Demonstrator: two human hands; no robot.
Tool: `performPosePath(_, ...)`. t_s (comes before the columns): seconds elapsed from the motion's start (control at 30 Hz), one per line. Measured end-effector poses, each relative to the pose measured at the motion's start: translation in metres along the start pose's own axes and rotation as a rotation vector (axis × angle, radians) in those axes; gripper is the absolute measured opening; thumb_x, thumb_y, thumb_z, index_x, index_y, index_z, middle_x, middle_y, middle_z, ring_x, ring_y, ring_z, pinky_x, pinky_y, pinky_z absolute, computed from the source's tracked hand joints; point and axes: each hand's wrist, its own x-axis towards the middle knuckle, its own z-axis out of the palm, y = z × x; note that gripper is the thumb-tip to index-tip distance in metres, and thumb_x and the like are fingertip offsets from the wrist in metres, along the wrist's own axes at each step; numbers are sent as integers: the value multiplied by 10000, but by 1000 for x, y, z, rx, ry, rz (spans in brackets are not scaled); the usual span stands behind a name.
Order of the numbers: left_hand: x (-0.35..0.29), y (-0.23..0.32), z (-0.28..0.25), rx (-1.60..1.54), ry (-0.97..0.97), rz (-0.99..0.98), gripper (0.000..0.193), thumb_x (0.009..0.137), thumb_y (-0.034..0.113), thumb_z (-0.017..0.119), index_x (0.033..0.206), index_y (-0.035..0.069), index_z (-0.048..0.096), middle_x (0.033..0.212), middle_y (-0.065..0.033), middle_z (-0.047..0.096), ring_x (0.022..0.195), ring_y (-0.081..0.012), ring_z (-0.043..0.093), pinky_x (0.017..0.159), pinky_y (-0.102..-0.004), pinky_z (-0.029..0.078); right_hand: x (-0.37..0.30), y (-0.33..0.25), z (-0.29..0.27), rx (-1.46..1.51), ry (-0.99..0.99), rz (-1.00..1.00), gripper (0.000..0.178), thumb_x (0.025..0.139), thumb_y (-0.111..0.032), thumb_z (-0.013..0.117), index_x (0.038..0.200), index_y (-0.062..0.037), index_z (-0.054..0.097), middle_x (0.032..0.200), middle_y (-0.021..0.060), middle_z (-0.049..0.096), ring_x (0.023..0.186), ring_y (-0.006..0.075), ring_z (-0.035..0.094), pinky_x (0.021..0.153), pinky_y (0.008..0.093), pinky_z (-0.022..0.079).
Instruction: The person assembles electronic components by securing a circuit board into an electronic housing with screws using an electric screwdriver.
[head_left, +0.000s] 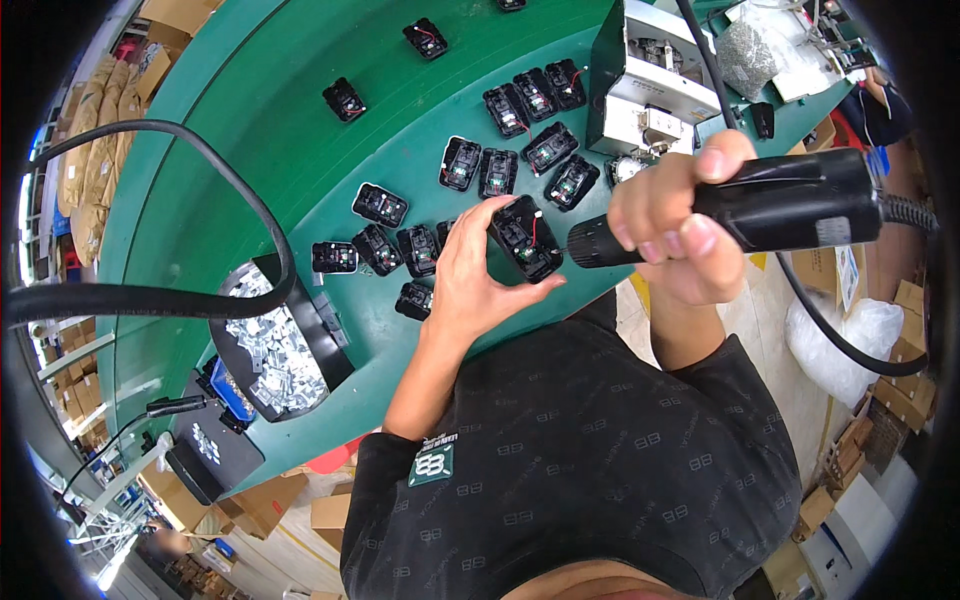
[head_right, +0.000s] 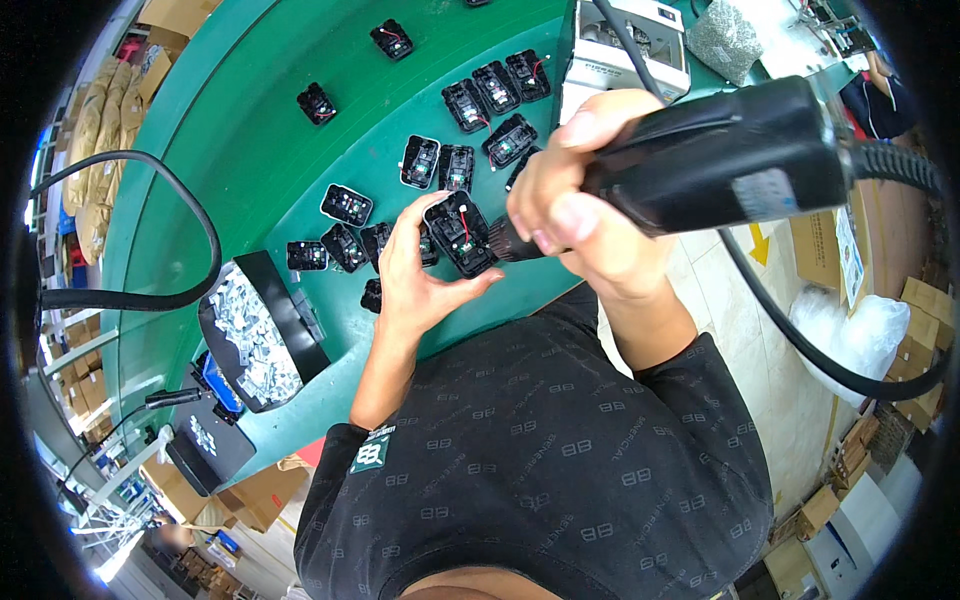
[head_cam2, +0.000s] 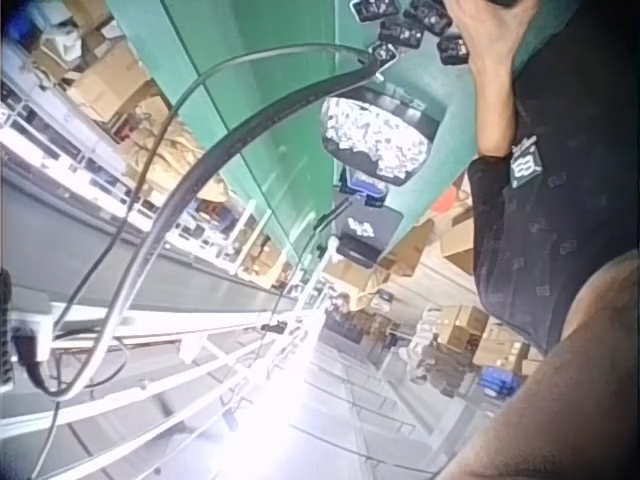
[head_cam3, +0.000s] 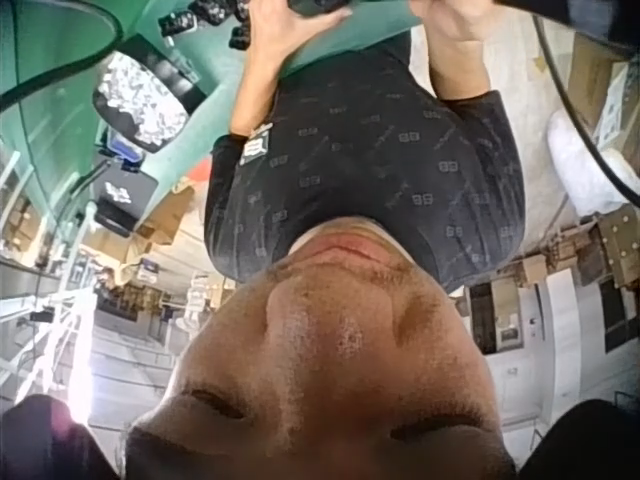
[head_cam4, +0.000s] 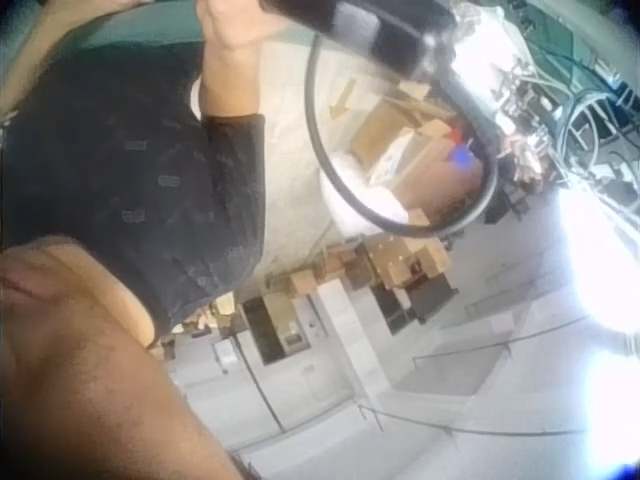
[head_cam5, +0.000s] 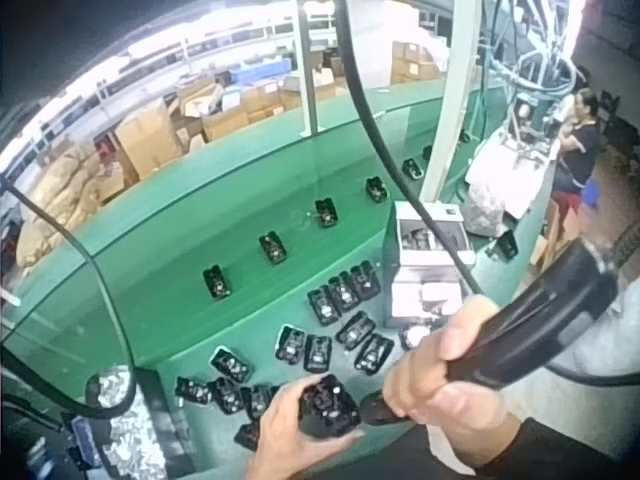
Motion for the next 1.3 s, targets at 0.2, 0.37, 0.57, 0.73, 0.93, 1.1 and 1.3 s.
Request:
performPosePath(0.2, 5, 5, -3, -33, -10, -25, 824, 506, 264, 888, 1193, 30, 498, 1112, -156, 580, 1022, -311, 586, 879, -375, 485, -4, 12, 3, -36, 48, 48, 330, 828, -114, 553, 1104, -103, 371, 653, -8, 431, 511, 98, 431, 522, 267, 400)
performPosePath(0.37, 3, 3, -1, -40, -8, -22, 827, 506, 267, 887, 1196, 31, 499, 1106, -159, 583, 1016, -312, 588, 876, -376, 486, -5, 13, 6, -71, 67, 62, 320, 826, -116, 566, 1082, -101, 374, 646, -5, 428, 509, 95, 431, 520, 266, 399)
performPosePath(0.57, 2, 4, -1, -45, -7, -24, 827, 505, 268, 887, 1197, 32, 500, 1102, -160, 586, 1005, -313, 591, 871, -373, 488, -5, 12, 8, -82, 66, 84, 341, 811, -129, 601, 1066, -100, 377, 645, -2, 428, 507, 102, 434, 508, 268, 395)
performPosePath(0.73, 3, 3, -1, -32, -8, -10, 828, 507, 266, 886, 1201, 35, 498, 1105, -160, 584, 1007, -312, 590, 867, -372, 490, -6, 13, 8, -99, 68, 111, 332, 804, -127, 605, 1043, -100, 376, 644, 1, 428, 502, 106, 431, 500, 273, 390)
performPosePath(0.93, 3, 5, -2, -86, 1, -38, 781, 500, 254, 884, 1165, 40, 535, 1073, -133, 609, 958, -281, 614, 849, -355, 500, -6, 17, 12, -47, 77, 131, 304, 797, -68, 602, 977, -118, 362, 631, 1, 426, 489, 114, 422, 493, 275, 384)
performPosePath(1.1, 9, 6, -6, -94, 76, 29, 765, 466, 250, 893, 1126, 42, 567, 985, -106, 636, 869, -248, 634, 790, -327, 511, 0, 10, 19, -92, -13, 76, 286, 801, -56, 586, 929, -134, 342, 606, -3, 417, 468, 116, 411, 484, 277, 381)
performPosePath(1.3, 3, 6, -5, -126, 99, -29, 773, 459, 257, 898, 1123, 41, 568, 976, -104, 639, 868, -247, 636, 782, -325, 514, 0, 11, 20, -38, -6, 111, 286, 796, -59, 592, 918, -133, 344, 605, -3, 421, 465, 118, 417, 487, 276, 380)
